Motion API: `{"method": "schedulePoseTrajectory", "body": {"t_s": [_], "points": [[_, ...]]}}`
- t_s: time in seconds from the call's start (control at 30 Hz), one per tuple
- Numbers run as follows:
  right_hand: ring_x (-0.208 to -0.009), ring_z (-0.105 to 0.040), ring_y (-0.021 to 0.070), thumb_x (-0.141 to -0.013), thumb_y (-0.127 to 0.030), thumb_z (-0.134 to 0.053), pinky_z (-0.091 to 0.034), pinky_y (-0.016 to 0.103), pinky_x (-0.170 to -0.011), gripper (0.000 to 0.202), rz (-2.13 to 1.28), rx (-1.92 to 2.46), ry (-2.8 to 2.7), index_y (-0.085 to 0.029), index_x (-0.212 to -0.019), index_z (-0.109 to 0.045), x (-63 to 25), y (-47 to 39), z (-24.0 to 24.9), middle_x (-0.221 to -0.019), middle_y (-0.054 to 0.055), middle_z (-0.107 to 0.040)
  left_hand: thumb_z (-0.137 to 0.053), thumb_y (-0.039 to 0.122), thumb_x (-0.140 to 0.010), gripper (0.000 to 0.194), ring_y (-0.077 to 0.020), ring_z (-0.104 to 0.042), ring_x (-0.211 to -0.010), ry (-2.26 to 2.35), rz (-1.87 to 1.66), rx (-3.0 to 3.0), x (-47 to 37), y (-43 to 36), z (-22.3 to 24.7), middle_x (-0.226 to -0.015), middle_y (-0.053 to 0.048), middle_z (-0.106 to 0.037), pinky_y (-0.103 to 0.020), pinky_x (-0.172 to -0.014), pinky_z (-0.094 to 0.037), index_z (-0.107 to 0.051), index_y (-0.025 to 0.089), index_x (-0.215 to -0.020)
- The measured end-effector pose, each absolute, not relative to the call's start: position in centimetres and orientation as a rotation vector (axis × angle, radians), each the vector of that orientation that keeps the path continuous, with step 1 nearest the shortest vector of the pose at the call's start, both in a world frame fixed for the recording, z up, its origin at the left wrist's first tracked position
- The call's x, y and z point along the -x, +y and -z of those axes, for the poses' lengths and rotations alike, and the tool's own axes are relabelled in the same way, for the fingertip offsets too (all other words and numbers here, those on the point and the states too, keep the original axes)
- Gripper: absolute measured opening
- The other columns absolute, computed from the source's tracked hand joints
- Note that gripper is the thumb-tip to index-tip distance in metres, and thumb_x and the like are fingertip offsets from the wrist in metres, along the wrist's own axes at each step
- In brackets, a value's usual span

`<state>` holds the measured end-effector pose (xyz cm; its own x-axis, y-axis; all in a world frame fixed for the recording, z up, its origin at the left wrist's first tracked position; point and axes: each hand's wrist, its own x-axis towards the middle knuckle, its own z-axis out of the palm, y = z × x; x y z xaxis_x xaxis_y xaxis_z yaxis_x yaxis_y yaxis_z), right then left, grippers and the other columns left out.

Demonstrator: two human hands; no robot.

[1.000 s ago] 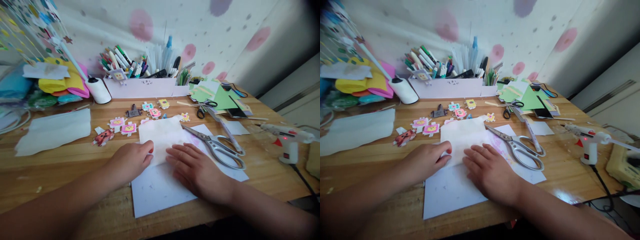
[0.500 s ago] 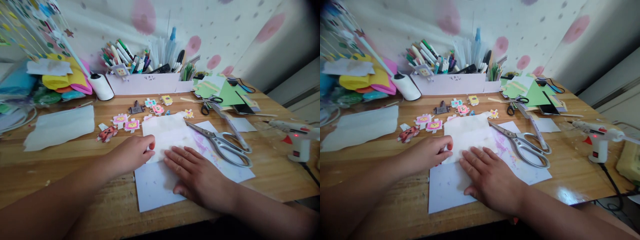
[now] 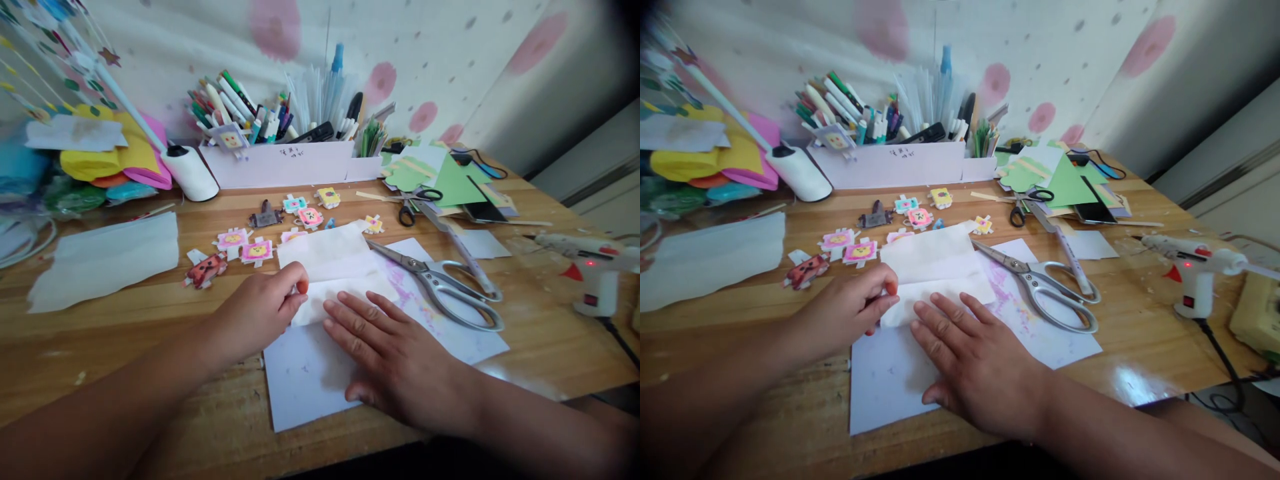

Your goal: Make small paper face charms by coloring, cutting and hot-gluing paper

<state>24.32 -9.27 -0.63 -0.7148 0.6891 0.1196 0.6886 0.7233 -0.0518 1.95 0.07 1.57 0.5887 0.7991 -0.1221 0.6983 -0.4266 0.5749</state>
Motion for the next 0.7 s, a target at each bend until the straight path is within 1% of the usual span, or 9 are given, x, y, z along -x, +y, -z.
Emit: {"method": "schedulePoseTrajectory", "body": {"t_s": [0.23, 0.4, 0.5, 0.63, 0.7], "points": [[-0.142, -0.02, 0.0276, -0.095, -0.056, -0.032, -0.025, 0.05, -0.112, 0.067, -0.044, 1.153, -2.795, -0.013, -0.146, -0.031, -24.25, -9.01, 0.86, -0.154, 0.009, -0.023, -0.045, 0.021, -0.086, 0.004, -0.0119, -0.053, -0.053, 1.258, -0.2, -2.365, -1.86, 0.26, -0.95, -0.059, 0.006, -0.055, -0.022, -0.052, -0.03, -0.046, 0.021, -0.082], [-0.142, -0.021, 0.0281, -0.094, -0.057, -0.032, -0.026, 0.051, -0.111, 0.067, -0.104, 1.19, -2.803, -0.013, -0.145, -0.032, -24.1, -8.97, 0.92, -0.153, 0.01, -0.024, -0.045, 0.023, -0.087, 0.006, -0.0138, -0.055, -0.056, 1.264, -0.127, -2.433, -2.03, 0.25, -0.82, -0.06, 0.004, -0.056, -0.024, -0.054, -0.032, -0.049, 0.02, -0.085], [-0.142, -0.022, 0.0285, -0.094, -0.057, -0.032, -0.027, 0.052, -0.111, 0.068, -0.134, 1.201, -2.81, -0.013, -0.145, -0.032, -24.03, -9.01, 0.93, -0.154, 0.01, -0.022, -0.042, 0.025, -0.09, 0.01, -0.0162, -0.058, -0.059, 1.264, -0.056, -2.508, -2.1, 0.22, -0.66, -0.064, 0.001, -0.06, -0.025, -0.055, -0.033, -0.051, 0.02, -0.09], [-0.141, -0.023, 0.029, -0.094, -0.056, -0.032, -0.028, 0.055, -0.11, 0.067, -0.136, 1.225, -2.811, -0.013, -0.145, -0.031, -23.95, -9.22, 0.92, -0.153, 0.01, -0.021, -0.037, 0.03, -0.093, 0.019, -0.0213, -0.063, -0.068, 1.271, 0.02, -2.603, -2.05, 0.22, -0.47, -0.074, -0.004, -0.066, -0.028, -0.058, -0.036, -0.054, 0.02, -0.095], [-0.141, -0.024, 0.0296, -0.095, -0.056, -0.032, -0.028, 0.057, -0.109, 0.066, -0.106, 1.223, -2.807, -0.013, -0.145, -0.032, -23.94, -9.35, 0.88, -0.153, 0.01, -0.023, -0.037, 0.031, -0.094, 0.02, -0.0219, -0.064, -0.071, 1.276, 0.027, -2.597, -2.04, 0.24, -0.47, -0.077, -0.004, -0.068, -0.029, -0.059, -0.037, -0.054, 0.02, -0.097]]}}
